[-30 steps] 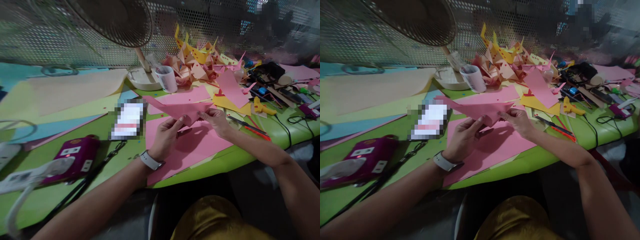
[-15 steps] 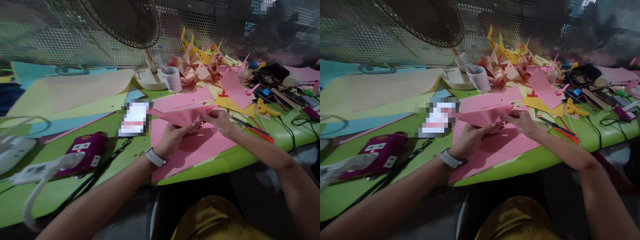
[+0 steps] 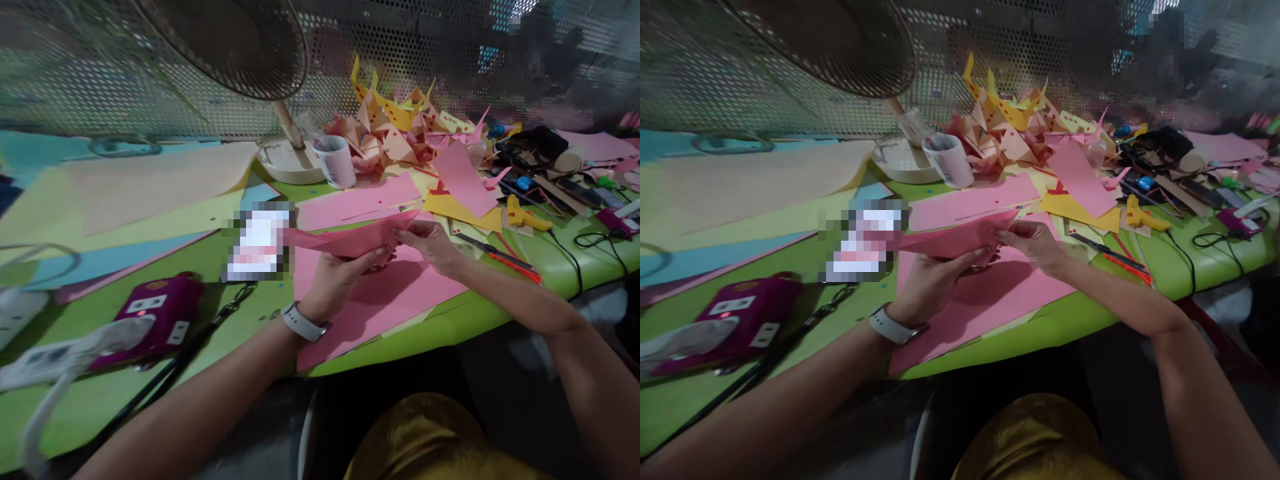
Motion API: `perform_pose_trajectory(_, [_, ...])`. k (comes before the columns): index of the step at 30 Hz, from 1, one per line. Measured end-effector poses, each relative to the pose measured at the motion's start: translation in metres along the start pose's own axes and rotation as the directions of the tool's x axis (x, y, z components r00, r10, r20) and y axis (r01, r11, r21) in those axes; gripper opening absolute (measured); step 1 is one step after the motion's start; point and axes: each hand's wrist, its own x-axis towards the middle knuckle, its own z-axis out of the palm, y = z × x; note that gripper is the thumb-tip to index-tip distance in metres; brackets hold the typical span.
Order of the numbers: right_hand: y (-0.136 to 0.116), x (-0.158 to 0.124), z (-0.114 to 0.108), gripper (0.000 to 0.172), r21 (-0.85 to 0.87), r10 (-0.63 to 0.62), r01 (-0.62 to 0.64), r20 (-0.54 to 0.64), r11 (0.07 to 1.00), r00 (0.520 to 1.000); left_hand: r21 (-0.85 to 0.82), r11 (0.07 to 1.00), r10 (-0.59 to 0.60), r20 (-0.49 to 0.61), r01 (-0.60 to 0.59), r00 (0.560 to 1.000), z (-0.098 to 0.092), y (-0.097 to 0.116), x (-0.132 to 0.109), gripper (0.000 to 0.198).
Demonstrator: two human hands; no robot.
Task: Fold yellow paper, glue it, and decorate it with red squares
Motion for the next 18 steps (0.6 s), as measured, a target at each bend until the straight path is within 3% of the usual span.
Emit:
perform_pose_trajectory(8, [0.0013, 0.0008, 0.0014, 0.029, 0.031, -0.059, 0.06, -0.051, 0.998, 0.997, -0.009, 1.0, -0.009, -0.032, 0.008, 0.999, 0.0013, 0.0017, -0.0001, 0.042])
perform_pose_trajectory(18, [-0.0081, 0.0074, -0.0085, 0.038, 0.065, -0.075, 0.097, -0.277, 0.993, 0.958, 0.019, 0.996, -0.088, -0.079, 0.09, 0.993, -0.0006, 0.0003, -0.0011, 0.038])
